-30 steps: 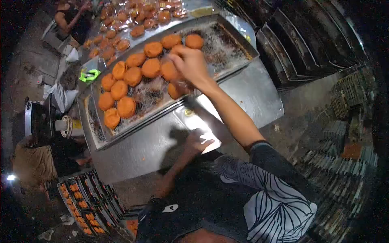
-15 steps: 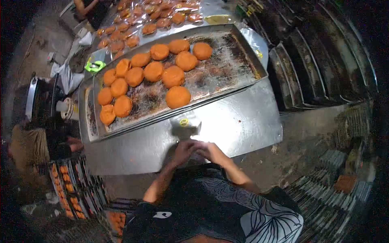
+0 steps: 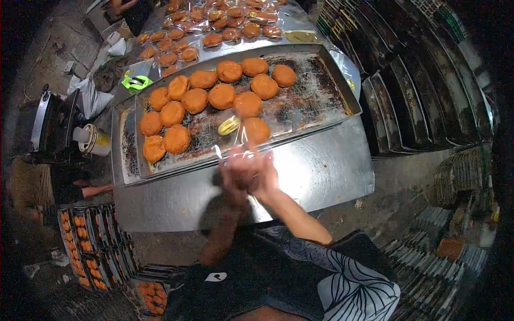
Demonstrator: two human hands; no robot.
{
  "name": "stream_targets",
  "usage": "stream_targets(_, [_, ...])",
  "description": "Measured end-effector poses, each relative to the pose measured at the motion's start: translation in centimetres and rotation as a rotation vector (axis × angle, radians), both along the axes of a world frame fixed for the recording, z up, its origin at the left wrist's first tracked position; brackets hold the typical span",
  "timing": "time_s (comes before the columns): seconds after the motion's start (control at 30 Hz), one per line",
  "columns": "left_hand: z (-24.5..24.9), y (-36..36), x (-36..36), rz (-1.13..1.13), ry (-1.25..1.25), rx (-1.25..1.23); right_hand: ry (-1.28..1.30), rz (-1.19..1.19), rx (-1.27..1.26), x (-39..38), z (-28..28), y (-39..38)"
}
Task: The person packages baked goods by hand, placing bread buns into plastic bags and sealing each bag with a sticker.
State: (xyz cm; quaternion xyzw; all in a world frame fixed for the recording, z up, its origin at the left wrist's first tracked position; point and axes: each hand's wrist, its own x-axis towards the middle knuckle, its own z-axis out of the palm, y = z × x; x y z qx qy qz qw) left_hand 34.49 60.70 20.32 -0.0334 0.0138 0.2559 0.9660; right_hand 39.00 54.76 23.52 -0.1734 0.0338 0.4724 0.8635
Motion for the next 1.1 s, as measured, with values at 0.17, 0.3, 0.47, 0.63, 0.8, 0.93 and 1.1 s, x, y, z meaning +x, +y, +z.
stream_targets(0.17, [2.4, 10.1, -4.2, -0.003, 0.513, 0.307, -1.362, 0.072, -0.865, 4.2, 0.4, 6.6])
stream_targets(0.3, [5.8, 14.0, -5.5, 0.447, 0.587, 0.249, -2.010, -0.110, -1.904, 13.3, -4.1, 12.8])
stream_targets(0.47, [5.4, 18.1, -7.7, 0.621, 0.426, 0.109, -2.046, -0.710, -1.133, 8.0, 2.4, 10.2])
stream_targets(0.63, [0.1, 14.1, -2.8, 0.730, 0.611, 0.742, -2.241, -0.601, -0.595, 0.4, 8.7, 9.1])
stream_targets(0.8, [6.9, 9.3, -2.2, -0.030, 0.188, 0.424, -2.112, -0.552, -0.740, -0.1, 6.7, 4.3])
stream_targets(0.93, [3.5, 6.4, -1.8, 0.050, 0.286, 0.326, -1.865, -0.768, -0.878, -1.2, 7.3, 5.7])
stream_targets(1.1, [-5.9, 7.3, -2.3, -0.594, -0.135, -0.218, -1.513, -0.599, -1.080, -0.2, 3.8, 1.2])
